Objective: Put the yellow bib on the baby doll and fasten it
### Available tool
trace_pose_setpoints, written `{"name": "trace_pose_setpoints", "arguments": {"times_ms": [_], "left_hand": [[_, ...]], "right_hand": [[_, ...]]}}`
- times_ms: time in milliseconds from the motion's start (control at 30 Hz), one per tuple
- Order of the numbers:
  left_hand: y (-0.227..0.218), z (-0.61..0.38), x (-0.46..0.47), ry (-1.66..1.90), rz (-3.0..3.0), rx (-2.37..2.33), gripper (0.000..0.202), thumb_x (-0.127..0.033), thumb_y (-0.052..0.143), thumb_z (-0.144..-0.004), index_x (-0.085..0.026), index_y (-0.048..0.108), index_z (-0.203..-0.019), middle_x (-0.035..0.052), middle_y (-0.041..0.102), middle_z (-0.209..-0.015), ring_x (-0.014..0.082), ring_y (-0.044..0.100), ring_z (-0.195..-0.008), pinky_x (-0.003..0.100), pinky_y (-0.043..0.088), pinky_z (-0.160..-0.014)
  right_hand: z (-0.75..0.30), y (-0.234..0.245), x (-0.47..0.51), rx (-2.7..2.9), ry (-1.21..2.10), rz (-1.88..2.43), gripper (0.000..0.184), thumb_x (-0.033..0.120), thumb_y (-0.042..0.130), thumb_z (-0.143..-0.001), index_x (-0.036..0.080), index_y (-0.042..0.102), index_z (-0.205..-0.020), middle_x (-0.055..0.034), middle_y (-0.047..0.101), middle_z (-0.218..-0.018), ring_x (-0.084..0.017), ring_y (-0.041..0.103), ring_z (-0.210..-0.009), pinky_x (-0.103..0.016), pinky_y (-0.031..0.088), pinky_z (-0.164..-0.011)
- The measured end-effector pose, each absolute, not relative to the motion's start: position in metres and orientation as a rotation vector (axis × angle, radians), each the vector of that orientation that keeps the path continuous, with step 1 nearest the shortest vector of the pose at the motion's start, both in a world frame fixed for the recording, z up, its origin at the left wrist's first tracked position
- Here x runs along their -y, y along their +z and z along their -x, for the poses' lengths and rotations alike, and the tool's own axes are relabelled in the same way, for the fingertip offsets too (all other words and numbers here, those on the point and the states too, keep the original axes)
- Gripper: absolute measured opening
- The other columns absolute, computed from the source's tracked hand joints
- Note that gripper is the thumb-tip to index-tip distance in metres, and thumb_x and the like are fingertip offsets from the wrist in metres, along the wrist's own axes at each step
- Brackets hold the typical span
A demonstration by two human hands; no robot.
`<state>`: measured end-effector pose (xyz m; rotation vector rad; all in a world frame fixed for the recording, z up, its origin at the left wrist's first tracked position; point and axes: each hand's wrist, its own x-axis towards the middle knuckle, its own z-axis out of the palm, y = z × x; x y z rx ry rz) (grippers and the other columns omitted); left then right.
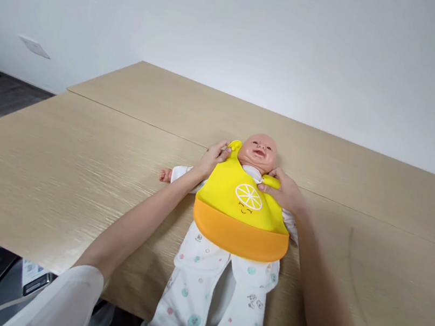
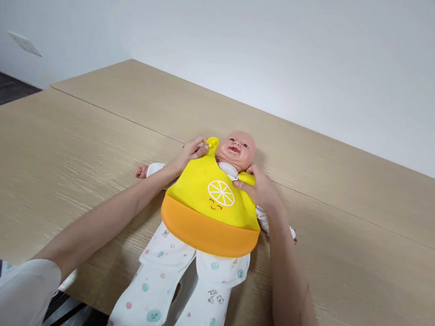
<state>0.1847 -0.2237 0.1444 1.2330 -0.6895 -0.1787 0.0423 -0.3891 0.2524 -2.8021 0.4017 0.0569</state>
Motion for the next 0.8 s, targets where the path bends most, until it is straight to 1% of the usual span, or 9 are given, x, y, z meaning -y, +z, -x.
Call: {"name": "trace_pose_setpoints", "arguments": {"times_ms": [167,333,400,567,667,733,800], "left_hand": [[0.144,-0.186,0.222,-0.241,-1.174,0.706,0.027,-0.043,0.047,-0.080,-0.017,0.045,-0.077,-0.0013,0.043,-0.069,0.0083,0.040,-0.059,0.019,0.032,-0.051],[0.146,-0.184,0.222,-0.357,-1.066,0.705,0.029,-0.046,0.048,-0.078,-0.016,0.046,-0.080,-0.0003,0.043,-0.071,0.0088,0.041,-0.059,0.020,0.034,-0.051],[0.145,-0.184,0.222,-0.361,-1.065,0.699,0.029,-0.046,0.050,-0.077,-0.016,0.046,-0.079,-0.0006,0.043,-0.071,0.0086,0.041,-0.058,0.019,0.034,-0.051],[0.143,-0.187,0.226,-0.388,-1.089,0.693,0.029,-0.046,0.050,-0.076,-0.017,0.046,-0.079,-0.0010,0.046,-0.070,0.0089,0.042,-0.058,0.020,0.034,-0.051],[0.141,-0.189,0.228,-0.397,-1.093,0.687,0.030,-0.046,0.051,-0.075,-0.017,0.045,-0.079,-0.0016,0.044,-0.066,0.0086,0.041,-0.056,0.019,0.033,-0.050],[0.139,-0.190,0.229,-0.393,-1.088,0.695,0.030,-0.046,0.050,-0.076,-0.017,0.045,-0.079,-0.0021,0.043,-0.066,0.0084,0.040,-0.055,0.019,0.033,-0.050],[0.138,-0.190,0.229,-0.393,-1.076,0.711,0.030,-0.046,0.050,-0.076,-0.017,0.045,-0.079,-0.0024,0.043,-0.066,0.0082,0.040,-0.056,0.019,0.032,-0.049]], "right_hand": [[-0.043,0.248,0.394,-0.286,0.077,2.775,0.043,0.053,0.055,-0.071,0.020,0.045,-0.098,0.0025,0.054,-0.097,-0.014,0.049,-0.088,-0.024,0.035,-0.074],[-0.045,0.244,0.400,-0.250,0.089,2.734,0.048,0.053,0.055,-0.071,0.017,0.045,-0.101,-0.0006,0.053,-0.100,-0.015,0.048,-0.089,-0.025,0.035,-0.079],[-0.045,0.244,0.401,-0.244,0.098,2.709,0.048,0.052,0.055,-0.071,0.017,0.044,-0.102,-0.0010,0.053,-0.101,-0.015,0.048,-0.090,-0.025,0.035,-0.079],[-0.045,0.244,0.401,-0.242,0.109,2.666,0.047,0.053,0.057,-0.069,0.018,0.045,-0.100,0.0011,0.053,-0.099,-0.014,0.048,-0.091,-0.023,0.036,-0.078],[-0.045,0.246,0.398,-0.263,0.097,2.678,0.046,0.052,0.058,-0.069,0.019,0.045,-0.099,0.0017,0.053,-0.098,-0.013,0.049,-0.089,-0.023,0.036,-0.075],[-0.045,0.247,0.397,-0.274,0.101,2.661,0.046,0.050,0.058,-0.069,0.018,0.045,-0.099,0.0010,0.053,-0.097,-0.013,0.049,-0.086,-0.023,0.036,-0.072],[-0.046,0.248,0.396,-0.265,0.103,2.636,0.046,0.050,0.058,-0.069,0.017,0.045,-0.098,0.0000,0.053,-0.098,-0.013,0.048,-0.087,-0.023,0.037,-0.073]]}}
